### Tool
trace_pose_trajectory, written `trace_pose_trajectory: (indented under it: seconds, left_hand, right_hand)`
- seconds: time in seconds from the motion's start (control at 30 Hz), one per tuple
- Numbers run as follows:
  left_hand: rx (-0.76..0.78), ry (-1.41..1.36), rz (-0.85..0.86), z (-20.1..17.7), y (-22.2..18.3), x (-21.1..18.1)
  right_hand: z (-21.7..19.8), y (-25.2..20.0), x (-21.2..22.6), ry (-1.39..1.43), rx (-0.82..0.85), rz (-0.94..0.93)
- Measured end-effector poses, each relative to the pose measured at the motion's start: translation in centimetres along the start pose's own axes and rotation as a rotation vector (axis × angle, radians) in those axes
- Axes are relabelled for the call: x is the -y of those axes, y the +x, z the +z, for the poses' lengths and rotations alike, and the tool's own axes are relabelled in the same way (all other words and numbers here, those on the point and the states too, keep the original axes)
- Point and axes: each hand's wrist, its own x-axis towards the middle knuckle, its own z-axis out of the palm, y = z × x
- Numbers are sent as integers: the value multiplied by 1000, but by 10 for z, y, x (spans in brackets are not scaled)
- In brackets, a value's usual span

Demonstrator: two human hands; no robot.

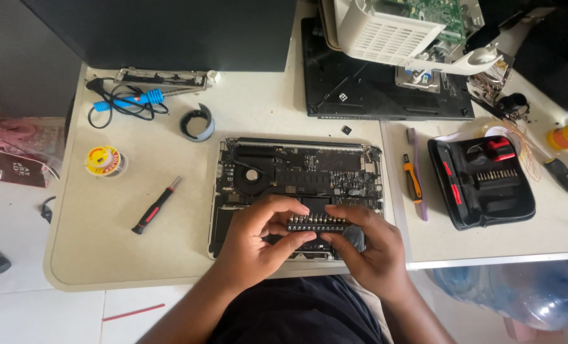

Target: Repairing a laptop by manipulating internal components like the fan and motherboard connectors.

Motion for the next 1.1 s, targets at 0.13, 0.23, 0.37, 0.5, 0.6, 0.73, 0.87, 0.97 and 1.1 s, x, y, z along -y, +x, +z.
trace_pose_trajectory:
  seconds: [0.13,0.23,0.37,0.5,0.6,0.73,0.87,0.97,1.1]
  left_hand:
    - [21,55,49,-3,3,0]
    - [21,121,178,-7,5,1]
    - [26,196,268,-8,8,-3]
    - [-18,214,254,-6,7,-4]
    - [-67,162,162,0,3,5]
    - [-14,89,156,2,5,5]
    - [-164,-75,105,8,4,8]
    - [-169,-87,115,6,6,5]
    - [-163,-6,144,1,7,7]
  right_hand:
    - [1,-4,-3,11,-19,35]
    - [1,-5,-2,0,-4,55]
    - [3,-3,1,46,8,74]
    - [4,0,4,106,40,88]
    - [7,18,15,26,57,-86]
    - [17,26,17,70,72,-148]
    - [23,29,17,126,-45,-143]
    - [23,32,20,113,-36,-129]
    - [23,35,23,67,-30,-135]
